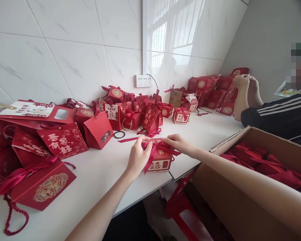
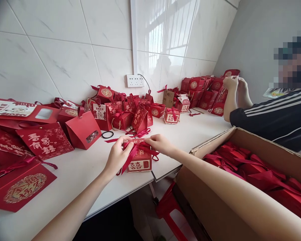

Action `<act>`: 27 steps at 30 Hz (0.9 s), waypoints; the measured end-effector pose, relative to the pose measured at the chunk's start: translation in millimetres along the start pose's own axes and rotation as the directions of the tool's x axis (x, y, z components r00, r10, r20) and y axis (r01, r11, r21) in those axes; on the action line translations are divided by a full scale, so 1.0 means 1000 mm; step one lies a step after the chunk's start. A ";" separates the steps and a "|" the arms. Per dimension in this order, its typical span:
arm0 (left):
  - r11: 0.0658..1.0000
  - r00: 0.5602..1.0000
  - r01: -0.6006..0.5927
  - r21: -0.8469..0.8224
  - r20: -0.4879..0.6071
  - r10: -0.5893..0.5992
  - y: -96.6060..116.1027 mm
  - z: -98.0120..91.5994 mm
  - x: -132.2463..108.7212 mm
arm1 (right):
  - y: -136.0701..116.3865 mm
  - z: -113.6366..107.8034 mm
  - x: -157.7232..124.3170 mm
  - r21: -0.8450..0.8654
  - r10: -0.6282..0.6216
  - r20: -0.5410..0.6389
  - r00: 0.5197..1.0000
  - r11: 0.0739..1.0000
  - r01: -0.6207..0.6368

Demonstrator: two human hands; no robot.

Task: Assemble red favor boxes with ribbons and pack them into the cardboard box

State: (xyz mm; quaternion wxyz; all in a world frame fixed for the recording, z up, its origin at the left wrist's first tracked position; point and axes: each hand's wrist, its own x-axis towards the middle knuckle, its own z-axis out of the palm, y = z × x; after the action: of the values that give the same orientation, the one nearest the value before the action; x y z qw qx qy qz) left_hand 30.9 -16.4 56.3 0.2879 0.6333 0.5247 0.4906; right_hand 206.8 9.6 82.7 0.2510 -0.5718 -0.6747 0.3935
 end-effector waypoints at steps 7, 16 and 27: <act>0.968 0.986 0.133 -0.212 -0.070 -0.151 -0.007 0.005 -0.004 | 0.006 -0.007 -0.009 0.211 -0.027 0.176 0.984 0.977 -0.011; 0.908 0.974 0.132 -0.399 -0.118 -0.193 -0.016 0.014 -0.010 | 0.005 -0.009 -0.013 0.480 0.015 0.312 0.950 0.861 -0.171; 0.893 0.977 0.079 -0.444 -0.141 -0.157 -0.019 0.011 -0.006 | 0.006 -0.006 -0.010 0.374 0.011 0.168 0.986 0.924 -0.074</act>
State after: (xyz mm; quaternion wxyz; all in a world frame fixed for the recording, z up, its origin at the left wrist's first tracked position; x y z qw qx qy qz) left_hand 33.7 -15.5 34.0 0.4048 0.4745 0.4624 0.6302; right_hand 217.2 1.5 82.3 0.2920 -0.4930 -0.5916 0.5672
